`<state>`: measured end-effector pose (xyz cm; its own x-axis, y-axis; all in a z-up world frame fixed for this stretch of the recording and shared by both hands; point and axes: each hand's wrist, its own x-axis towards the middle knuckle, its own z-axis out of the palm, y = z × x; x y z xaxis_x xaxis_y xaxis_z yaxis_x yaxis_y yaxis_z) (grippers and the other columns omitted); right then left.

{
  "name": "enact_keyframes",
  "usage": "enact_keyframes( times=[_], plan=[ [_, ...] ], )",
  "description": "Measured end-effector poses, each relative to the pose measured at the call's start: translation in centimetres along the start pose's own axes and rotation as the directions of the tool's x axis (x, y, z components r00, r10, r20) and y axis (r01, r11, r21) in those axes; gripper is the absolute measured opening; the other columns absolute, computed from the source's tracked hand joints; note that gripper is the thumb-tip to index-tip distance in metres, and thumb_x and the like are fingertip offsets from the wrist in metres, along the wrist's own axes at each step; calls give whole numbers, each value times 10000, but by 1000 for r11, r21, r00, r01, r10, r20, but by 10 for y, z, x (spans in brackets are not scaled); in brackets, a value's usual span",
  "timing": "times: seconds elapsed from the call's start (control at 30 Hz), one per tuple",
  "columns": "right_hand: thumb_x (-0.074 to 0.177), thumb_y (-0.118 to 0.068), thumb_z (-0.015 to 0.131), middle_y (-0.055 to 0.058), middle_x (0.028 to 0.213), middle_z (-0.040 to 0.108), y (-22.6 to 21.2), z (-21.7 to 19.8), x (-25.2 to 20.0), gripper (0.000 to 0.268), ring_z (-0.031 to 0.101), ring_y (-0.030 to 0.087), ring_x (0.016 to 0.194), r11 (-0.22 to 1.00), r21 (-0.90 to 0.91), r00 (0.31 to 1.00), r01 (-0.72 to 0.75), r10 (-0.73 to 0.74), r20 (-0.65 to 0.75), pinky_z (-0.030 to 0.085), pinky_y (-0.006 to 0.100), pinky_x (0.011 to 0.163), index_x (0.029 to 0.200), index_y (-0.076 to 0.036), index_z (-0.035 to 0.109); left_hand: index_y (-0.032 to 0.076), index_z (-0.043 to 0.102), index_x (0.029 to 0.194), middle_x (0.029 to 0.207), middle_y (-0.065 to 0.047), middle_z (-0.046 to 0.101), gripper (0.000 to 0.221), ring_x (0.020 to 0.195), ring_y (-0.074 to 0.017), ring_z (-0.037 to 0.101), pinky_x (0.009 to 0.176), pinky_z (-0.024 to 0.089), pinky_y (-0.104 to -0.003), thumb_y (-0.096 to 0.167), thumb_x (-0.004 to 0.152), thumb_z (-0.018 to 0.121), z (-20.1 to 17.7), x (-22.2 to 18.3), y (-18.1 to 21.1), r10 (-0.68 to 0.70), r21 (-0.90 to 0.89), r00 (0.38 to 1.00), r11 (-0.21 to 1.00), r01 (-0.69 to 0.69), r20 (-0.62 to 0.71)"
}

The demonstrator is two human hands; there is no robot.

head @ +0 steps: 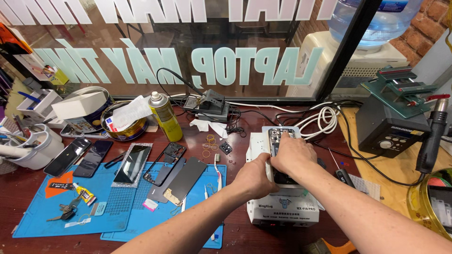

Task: The person disassembles a smartphone, removes the back cover and battery, and uses a spray can to clean the internal components. They then handle a new screen assembly and place the phone on a heating station.

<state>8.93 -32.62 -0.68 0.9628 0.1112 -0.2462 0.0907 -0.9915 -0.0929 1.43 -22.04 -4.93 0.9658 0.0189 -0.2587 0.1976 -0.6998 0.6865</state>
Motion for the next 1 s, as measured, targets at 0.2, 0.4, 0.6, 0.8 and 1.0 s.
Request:
enact_keyframes(
  times=[0.2, 0.4, 0.6, 0.8, 1.0],
  plan=[
    [788, -430, 834, 214, 1314, 640, 0, -1, -5, 722, 605, 396, 1260, 1000, 11, 1000, -1, 1, -7, 498, 452, 1084, 1367, -103, 551, 89, 384, 1502, 1206, -237, 687, 994, 1153, -363, 669, 985, 541, -416, 239, 660, 892, 2, -1, 0, 8, 9, 1000, 1000, -8, 13],
    [794, -432, 835, 192, 1252, 686, 2, -2, -7, 707, 632, 371, 1233, 1000, 2, 1000, 29, -29, -12, 501, 445, 1077, 1355, -94, 568, 75, 385, 1497, 1207, -239, 686, 979, 1149, -366, 674, 979, 547, -422, 247, 674, 886, 3, 4, -3, 23, 29, 999, 999, -24, 44],
    [798, -433, 829, 153, 1227, 706, 0, -6, -12, 684, 646, 350, 1216, 1000, 19, 1000, -6, 6, 30, 539, 441, 1033, 1356, -118, 588, 93, 417, 1471, 1202, -224, 692, 957, 1152, -353, 671, 985, 541, -423, 269, 663, 900, 0, 8, -5, 49, 51, 997, 997, -52, 62],
    [793, -412, 828, 154, 1171, 728, 1, -7, -15, 669, 682, 329, 1159, 1000, 15, 1000, 27, -27, -11, 551, 441, 1005, 1335, -102, 590, 121, 450, 1441, 1170, -195, 714, 932, 1126, -360, 681, 965, 541, -456, 292, 648, 910, -8, 2, -3, 51, 124, 995, 990, -61, 82],
    [783, -410, 846, 173, 1145, 733, 3, -3, -11, 651, 697, 333, 1127, 999, -2, 999, 39, -39, -18, 562, 443, 978, 1286, -81, 598, 116, 559, 1347, 1121, -184, 737, 832, 1096, -356, 697, 934, 558, -467, 351, 630, 908, -11, 3, -6, 102, 178, 991, 977, -116, 83]
  ],
)
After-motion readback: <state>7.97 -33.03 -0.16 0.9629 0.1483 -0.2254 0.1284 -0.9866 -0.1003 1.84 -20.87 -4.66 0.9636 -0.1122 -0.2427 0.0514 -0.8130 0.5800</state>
